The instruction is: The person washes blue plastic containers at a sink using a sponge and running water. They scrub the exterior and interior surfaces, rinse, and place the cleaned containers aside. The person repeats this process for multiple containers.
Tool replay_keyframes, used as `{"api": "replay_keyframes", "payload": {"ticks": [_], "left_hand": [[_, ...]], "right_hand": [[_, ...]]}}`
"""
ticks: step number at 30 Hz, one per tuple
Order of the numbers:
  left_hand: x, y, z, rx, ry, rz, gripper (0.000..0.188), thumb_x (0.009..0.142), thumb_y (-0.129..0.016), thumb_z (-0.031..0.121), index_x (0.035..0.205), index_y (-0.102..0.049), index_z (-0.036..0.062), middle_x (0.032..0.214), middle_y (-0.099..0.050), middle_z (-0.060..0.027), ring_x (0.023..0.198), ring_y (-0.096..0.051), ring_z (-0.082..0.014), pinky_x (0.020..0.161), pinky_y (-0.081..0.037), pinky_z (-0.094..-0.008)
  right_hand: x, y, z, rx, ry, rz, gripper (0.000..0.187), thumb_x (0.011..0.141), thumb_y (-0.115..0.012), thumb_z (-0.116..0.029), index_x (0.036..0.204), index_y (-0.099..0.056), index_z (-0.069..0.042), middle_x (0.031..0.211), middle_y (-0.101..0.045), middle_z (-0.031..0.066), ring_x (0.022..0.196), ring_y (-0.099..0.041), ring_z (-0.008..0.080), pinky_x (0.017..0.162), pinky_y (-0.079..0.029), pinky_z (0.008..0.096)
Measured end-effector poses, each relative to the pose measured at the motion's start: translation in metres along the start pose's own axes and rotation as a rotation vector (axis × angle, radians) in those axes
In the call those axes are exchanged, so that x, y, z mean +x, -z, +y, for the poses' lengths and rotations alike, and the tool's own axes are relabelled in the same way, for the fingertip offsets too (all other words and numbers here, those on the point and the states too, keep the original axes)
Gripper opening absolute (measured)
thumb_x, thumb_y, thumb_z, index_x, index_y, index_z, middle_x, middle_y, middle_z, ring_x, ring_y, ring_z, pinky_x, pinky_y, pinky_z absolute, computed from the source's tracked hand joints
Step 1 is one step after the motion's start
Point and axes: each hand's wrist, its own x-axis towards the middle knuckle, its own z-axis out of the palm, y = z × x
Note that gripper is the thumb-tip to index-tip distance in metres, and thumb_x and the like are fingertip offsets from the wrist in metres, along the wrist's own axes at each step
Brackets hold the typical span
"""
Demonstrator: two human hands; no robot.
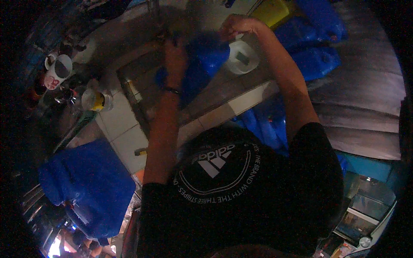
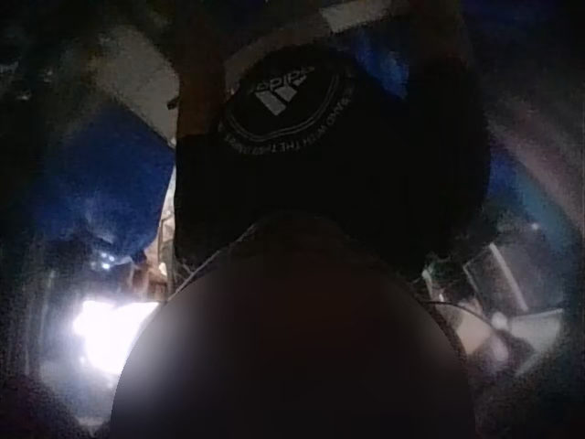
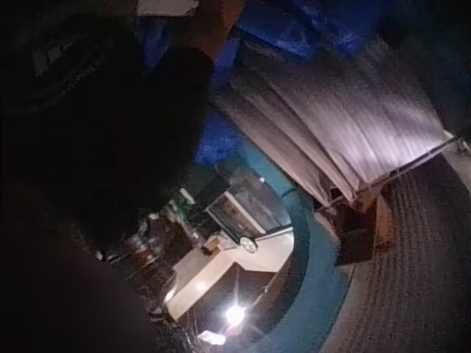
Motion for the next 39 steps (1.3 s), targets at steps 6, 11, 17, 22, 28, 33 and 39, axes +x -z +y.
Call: {"api": "replay_keyframes", "payload": {"ticks": [6, 11, 17, 22, 28, 33, 39], "left_hand": [[0.002, -0.003, 0.011, 0.030, 0.099, -0.153, 0.036, 0.083, -0.055, 0.011, 0.119, -0.054, 0.0093, 0.122, -0.046, -0.0277, 0.108, -0.050, -0.0434, 0.088, -0.047, -0.0490], [0.001, -0.002, 0.011, -0.026, 0.130, -0.134, 0.034, 0.083, -0.056, 0.012, 0.117, -0.055, 0.0094, 0.122, -0.045, -0.0280, 0.107, -0.051, -0.0434, 0.088, -0.046, -0.0487], [0.002, -0.005, 0.008, -0.047, 0.059, -0.010, 0.033, 0.083, -0.057, 0.010, 0.115, -0.056, 0.0085, 0.122, -0.044, -0.0301, 0.107, -0.050, -0.0450, 0.090, -0.044, -0.0492], [-0.005, 0.010, 0.019, -0.003, -0.039, -0.033, 0.027, 0.085, -0.054, 0.010, 0.112, -0.057, 0.0075, 0.123, -0.044, -0.0315, 0.108, -0.049, -0.0470, 0.090, -0.043, -0.0506], [-0.011, 0.011, 0.035, -0.094, 0.011, -0.073, 0.028, 0.086, -0.054, 0.011, 0.114, -0.056, 0.0080, 0.128, -0.041, -0.0304, 0.114, -0.045, -0.0474, 0.092, -0.044, -0.0492], [-0.004, 0.009, 0.030, -0.129, -0.059, 0.035, 0.034, 0.084, -0.058, 0.011, 0.118, -0.054, 0.0073, 0.127, -0.043, -0.0276, 0.114, -0.047, -0.0448, 0.092, -0.045, -0.0474], [0.015, 0.015, 0.058, -0.240, -0.050, -0.172, 0.039, 0.080, -0.064, 0.012, 0.117, -0.055, 0.0055, 0.124, -0.047, -0.0262, 0.110, -0.050, -0.0423, 0.089, -0.046, -0.0454]], "right_hand": [[0.005, -0.001, -0.008, -0.122, -0.116, 0.080, 0.026, 0.064, -0.060, -0.012, 0.085, -0.069, 0.001, 0.073, -0.063, 0.0041, 0.059, -0.054, 0.0113, 0.048, -0.042, 0.0251], [0.002, 0.002, -0.006, 0.032, -0.104, 0.058, 0.025, 0.069, -0.061, -0.015, 0.090, -0.067, 0.000, 0.082, -0.064, 0.0058, 0.072, -0.059, 0.0171, 0.059, -0.046, 0.0294], [0.015, -0.038, 0.049, -0.343, -0.036, 0.038, 0.029, 0.078, -0.057, -0.019, 0.101, -0.064, -0.001, 0.099, -0.062, 0.0097, 0.090, -0.057, 0.0222, 0.076, -0.044, 0.0349], [0.072, -0.078, 0.116, -0.745, 0.116, 0.055, 0.033, 0.085, -0.054, -0.023, 0.110, -0.061, -0.002, 0.114, -0.060, 0.0130, 0.104, -0.055, 0.0265, 0.091, -0.042, 0.0395], [0.078, -0.079, 0.137, -0.453, 0.064, 0.198, 0.031, 0.086, -0.056, -0.026, 0.104, -0.063, -0.003, 0.112, -0.060, 0.0135, 0.103, -0.054, 0.0278, 0.091, -0.041, 0.0417], [0.051, -0.055, 0.098, -0.049, -0.151, 0.040, 0.029, 0.087, -0.056, -0.028, 0.101, -0.064, -0.004, 0.104, -0.063, 0.0098, 0.091, -0.057, 0.0229, 0.080, -0.045, 0.0386], [0.031, 0.002, 0.028, 0.066, -0.029, 0.187, 0.026, 0.088, -0.056, -0.029, 0.098, -0.066, -0.006, 0.094, -0.066, 0.0055, 0.076, -0.060, 0.0170, 0.067, -0.050, 0.0348]]}}
